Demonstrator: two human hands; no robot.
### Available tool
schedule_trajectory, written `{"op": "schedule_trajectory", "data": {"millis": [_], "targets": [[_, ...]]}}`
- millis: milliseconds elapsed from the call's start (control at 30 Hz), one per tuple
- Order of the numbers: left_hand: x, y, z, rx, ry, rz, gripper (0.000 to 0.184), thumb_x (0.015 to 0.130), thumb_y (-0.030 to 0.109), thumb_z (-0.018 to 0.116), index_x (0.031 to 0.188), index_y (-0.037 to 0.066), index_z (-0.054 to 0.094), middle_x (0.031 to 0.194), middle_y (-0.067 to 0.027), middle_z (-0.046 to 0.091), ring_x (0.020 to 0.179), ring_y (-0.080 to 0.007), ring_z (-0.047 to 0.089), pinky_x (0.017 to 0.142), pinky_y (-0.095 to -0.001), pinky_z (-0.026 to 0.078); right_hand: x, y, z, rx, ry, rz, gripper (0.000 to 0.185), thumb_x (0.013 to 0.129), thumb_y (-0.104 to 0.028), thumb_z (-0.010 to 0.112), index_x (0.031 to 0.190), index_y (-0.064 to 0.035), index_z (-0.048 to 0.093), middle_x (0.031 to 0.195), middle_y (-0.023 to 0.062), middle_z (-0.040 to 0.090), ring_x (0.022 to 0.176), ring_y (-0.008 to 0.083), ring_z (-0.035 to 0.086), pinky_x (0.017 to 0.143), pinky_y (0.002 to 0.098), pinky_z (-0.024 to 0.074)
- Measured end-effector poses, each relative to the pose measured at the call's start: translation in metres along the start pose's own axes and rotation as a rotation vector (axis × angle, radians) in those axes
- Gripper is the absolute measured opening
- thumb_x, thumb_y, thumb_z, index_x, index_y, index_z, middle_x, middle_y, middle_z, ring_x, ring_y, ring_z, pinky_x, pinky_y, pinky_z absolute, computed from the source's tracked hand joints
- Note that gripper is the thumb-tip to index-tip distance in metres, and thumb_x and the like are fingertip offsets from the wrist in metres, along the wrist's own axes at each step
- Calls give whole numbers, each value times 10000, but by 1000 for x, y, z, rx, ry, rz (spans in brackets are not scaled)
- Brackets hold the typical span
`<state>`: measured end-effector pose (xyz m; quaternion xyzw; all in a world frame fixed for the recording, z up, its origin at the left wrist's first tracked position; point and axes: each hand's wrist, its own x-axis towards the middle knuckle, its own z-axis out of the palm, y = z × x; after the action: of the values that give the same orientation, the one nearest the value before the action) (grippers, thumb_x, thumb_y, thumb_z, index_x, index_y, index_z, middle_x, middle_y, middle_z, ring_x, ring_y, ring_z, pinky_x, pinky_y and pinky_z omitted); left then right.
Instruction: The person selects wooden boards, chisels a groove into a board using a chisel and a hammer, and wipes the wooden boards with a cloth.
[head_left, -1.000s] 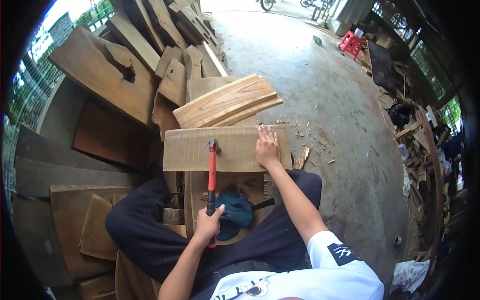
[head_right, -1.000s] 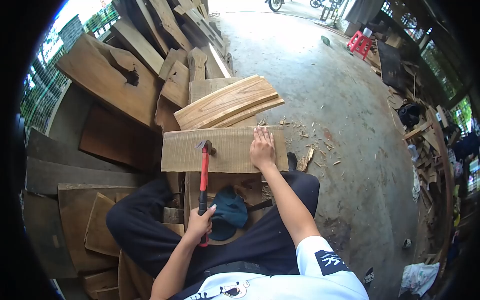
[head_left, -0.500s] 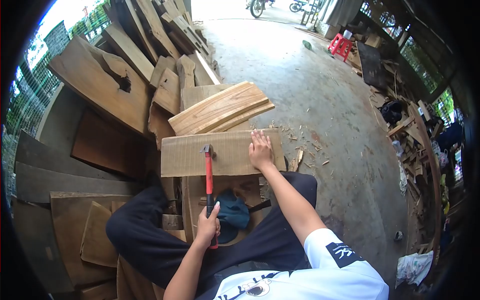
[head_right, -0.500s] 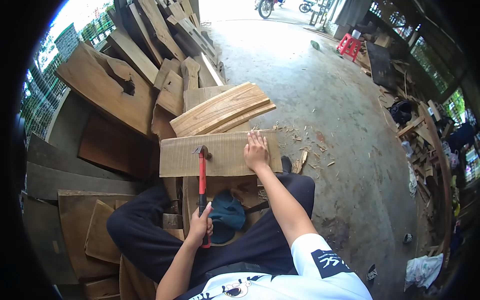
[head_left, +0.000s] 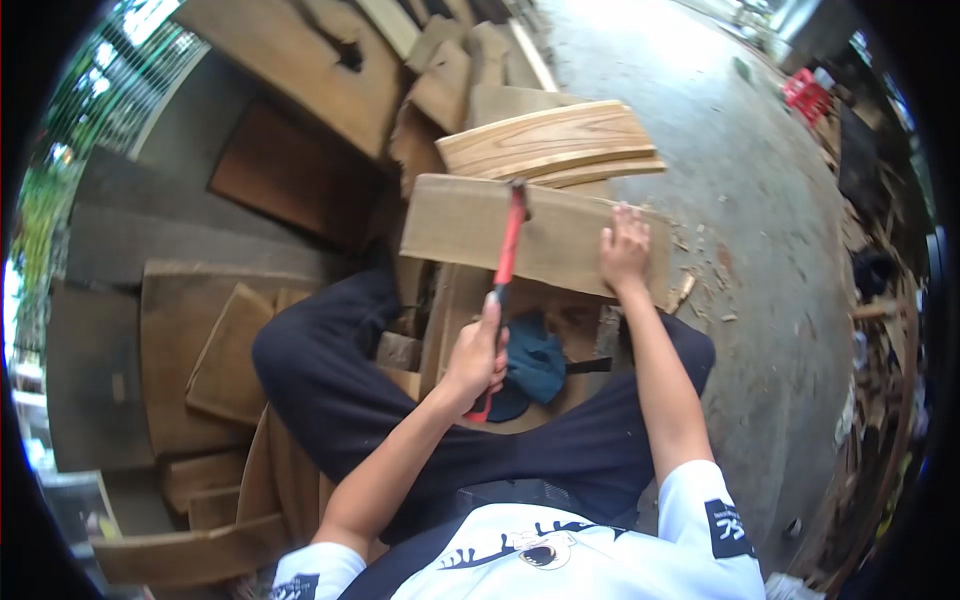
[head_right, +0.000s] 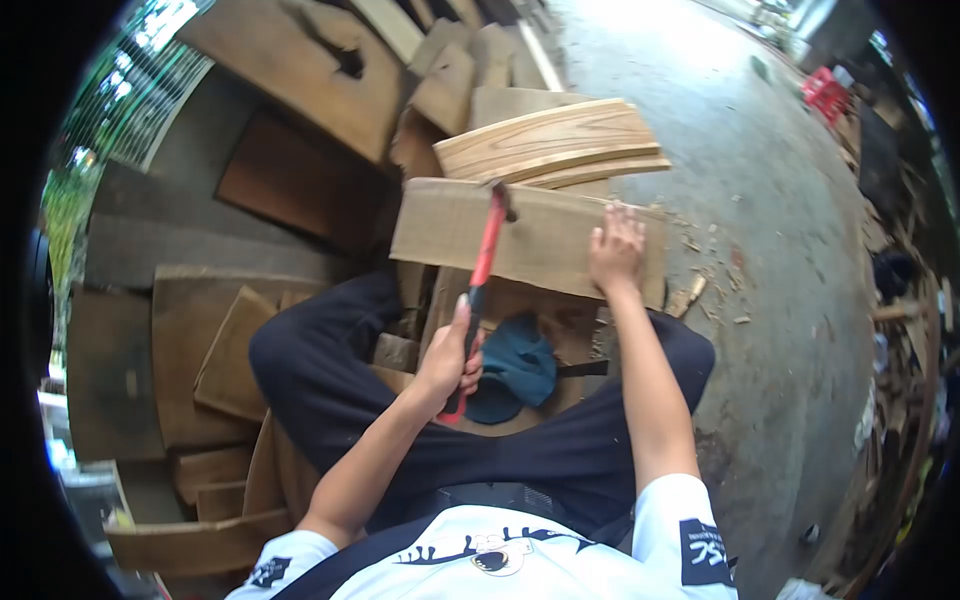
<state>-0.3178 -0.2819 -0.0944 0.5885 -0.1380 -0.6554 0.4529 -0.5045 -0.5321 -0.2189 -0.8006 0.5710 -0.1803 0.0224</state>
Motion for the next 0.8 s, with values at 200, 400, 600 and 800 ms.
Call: {"op": "schedule_trajectory", "data": {"millis": [200, 400, 600, 800], "targets": [[4, 20, 14, 92, 22, 345, 525, 1013, 541, 400, 777, 76, 457, 527, 23, 416, 413, -57, 392, 380, -240, 316, -5, 0, -4, 92, 48, -13, 506, 926, -246, 495, 1381, -25, 505, 1486, 125, 440, 1418, 303, 338, 1184, 455, 212], [58, -3, -2, 160, 95, 241, 575, 977, 597, 439, 702, 92, 458, 511, 25, 407, 385, -78, 390, 357, -259, 290, 5, -1, -6, 62, 74, 20, 509, 925, -249, 477, 1390, -42, 503, 1489, 126, 437, 1426, 285, 329, 1198, 448, 192], [10, 1, -7, 170, 18, 262, 540, 1004, 550, 419, 725, 88, 446, 519, 24, 413, 393, -59, 385, 361, -231, 296, 1, -2, 4, 86, 142, -27, 493, 897, -236, 498, 1336, -17, 545, 1438, 144, 491, 1378, 306, 397, 1169, 468, 245], [6, -25, -7, 131, 135, 42, 546, 990, 577, 420, 734, 95, 439, 493, 11, 399, 345, -93, 377, 325, -245, 284, 3, -5, 1, 118, 85, 24, 507, 899, -249, 492, 1350, -21, 534, 1467, 125, 464, 1400, 286, 374, 1187, 444, 218]]}}
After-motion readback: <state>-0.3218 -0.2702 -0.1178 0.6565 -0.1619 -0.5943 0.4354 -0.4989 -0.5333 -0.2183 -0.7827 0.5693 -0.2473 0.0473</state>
